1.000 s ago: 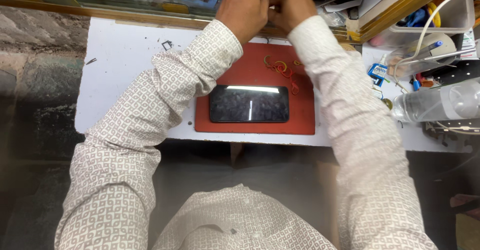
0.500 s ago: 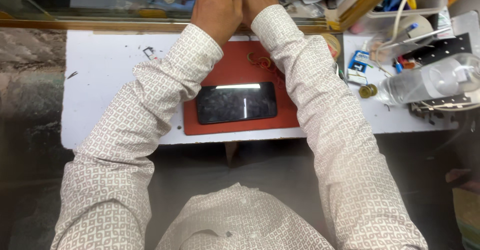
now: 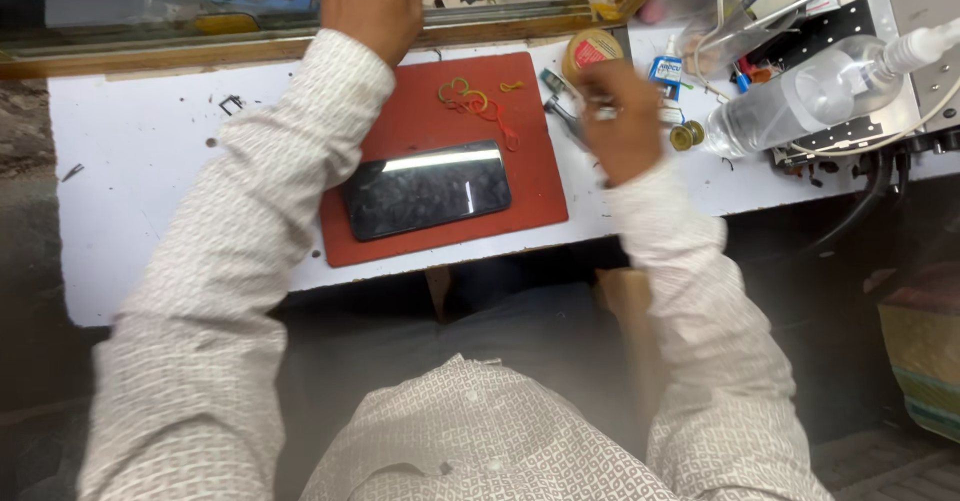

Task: The person applies adhesive to the edges of a smartphone back cover, installs a camera module, and reassembles the phone. They then secure the device with rubber bands and power it on to verify functionality.

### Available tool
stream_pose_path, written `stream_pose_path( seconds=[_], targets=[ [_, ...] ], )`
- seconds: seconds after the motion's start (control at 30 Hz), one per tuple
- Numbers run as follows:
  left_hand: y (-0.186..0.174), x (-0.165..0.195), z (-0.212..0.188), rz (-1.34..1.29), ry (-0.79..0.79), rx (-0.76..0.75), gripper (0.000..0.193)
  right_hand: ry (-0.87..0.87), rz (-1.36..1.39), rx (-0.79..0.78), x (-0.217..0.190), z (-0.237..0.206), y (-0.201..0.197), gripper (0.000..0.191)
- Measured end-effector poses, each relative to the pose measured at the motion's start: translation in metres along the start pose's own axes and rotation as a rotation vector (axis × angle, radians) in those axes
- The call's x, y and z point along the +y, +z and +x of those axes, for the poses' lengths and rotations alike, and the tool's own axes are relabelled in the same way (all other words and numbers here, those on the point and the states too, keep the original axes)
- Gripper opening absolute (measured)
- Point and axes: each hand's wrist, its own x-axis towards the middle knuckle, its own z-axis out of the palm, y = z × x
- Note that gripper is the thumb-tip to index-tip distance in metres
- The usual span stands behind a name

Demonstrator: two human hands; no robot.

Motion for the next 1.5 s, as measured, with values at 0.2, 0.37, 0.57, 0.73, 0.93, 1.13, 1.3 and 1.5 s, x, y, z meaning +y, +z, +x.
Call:
stream_pose_path(
  seconds=[0.2, 0.37, 0.57, 0.73, 0.93, 1.13, 1.3, 1.5],
  targets=[
    [-0.068, 0.026, -0.041, -0.166, 0.057, -0.077, 0.006, 0.291, -0.744, -0.119, 0.078, -0.011, -0.078, 0.011],
    [-0.121, 0.055, -0.084, -0.320, -0.073, -0.141, 0.006, 0.515, -0.969, -0.340, 0.107, 0.020, -0.051, 0.021],
    [-0.177, 0.076, -0.143, -0.358, -0.282, -0.127, 0.008, 0.555, -1.072, -0.316, 0.105, 0.037, -0.040, 0.013],
    [-0.196, 0.083, -0.183, -0.410, -0.452, -0.074, 0.007, 0.450, -1.230, -0.538, 0.098, 0.043, -0.038, 0.019],
    [-0.175, 0.097, -0.214, -0.568, -0.536, -0.029, 0.010, 0.162, -0.952, -0.054, 0.060, 0.029, -0.070, 0.009],
    [-0.123, 0.125, -0.197, -0.806, -0.490, -0.036, 0.015, 0.441, 0.720, -0.062, -0.060, -0.044, -0.029, 0.005],
    [-0.076, 0.137, -0.159, -1.048, -0.511, -0.088, 0.021, 0.464, 0.925, -0.123, -0.117, -0.055, 0.008, 0.009],
    [-0.067, 0.136, -0.150, -1.135, -0.499, -0.073, 0.017, 0.452, 0.886, -0.093, -0.133, -0.056, 0.018, 0.011]
  ],
)
